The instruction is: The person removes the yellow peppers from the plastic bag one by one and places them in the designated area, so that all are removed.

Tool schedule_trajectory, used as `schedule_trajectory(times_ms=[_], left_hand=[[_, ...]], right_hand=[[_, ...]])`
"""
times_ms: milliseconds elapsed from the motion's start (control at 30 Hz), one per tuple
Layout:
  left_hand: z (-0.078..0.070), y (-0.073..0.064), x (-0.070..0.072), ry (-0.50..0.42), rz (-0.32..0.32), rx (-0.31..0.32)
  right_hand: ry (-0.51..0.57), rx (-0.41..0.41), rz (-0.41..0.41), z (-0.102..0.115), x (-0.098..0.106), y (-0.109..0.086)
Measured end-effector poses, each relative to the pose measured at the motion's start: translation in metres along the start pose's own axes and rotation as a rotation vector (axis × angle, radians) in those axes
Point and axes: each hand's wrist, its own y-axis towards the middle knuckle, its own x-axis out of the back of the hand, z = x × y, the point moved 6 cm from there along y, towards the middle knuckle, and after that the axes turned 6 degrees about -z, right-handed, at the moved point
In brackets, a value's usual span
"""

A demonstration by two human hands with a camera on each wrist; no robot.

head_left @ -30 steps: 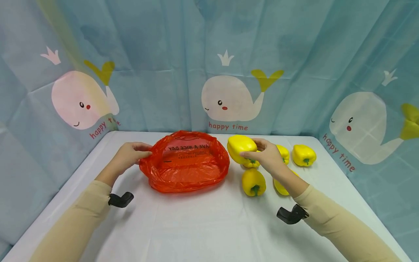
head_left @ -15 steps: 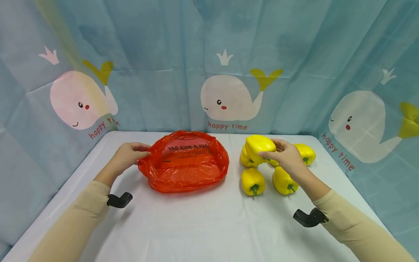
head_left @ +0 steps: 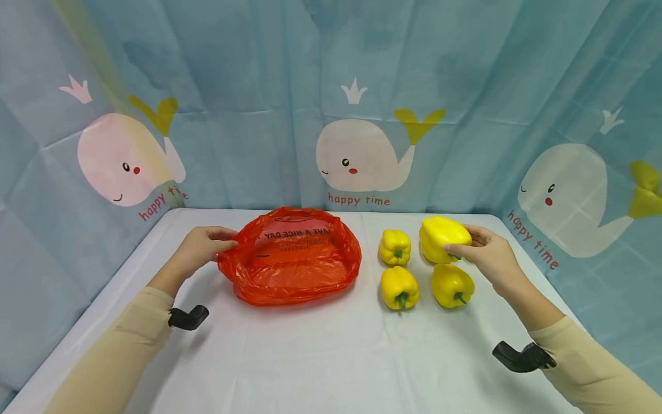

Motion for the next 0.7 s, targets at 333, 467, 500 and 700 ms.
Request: schedule_trajectory(times_ms=[333,467,500,700], left_hand=[[-0.001,0.0,0.0,0.005,-0.004,0.004],[0.0,0.0,-0.001,0.003,-0.004,0.011],[0.0,0.001,-0.001,0.003,-0.003,0.013],[-0.001,-0.001,0.0,0.001,-0.009,0.013]], right_hand=[[-0.001,-0.046,-0.023,-0.025,0.026,-0.003],[-0.007,-0.077,-0.045,-0.034,0.032,-0.004],[-0.006,-0.082,-0.046,-0.036,0.033,-0.004],[-0.028,-0.113,-0.079,-0.051,0.045,-0.004]])
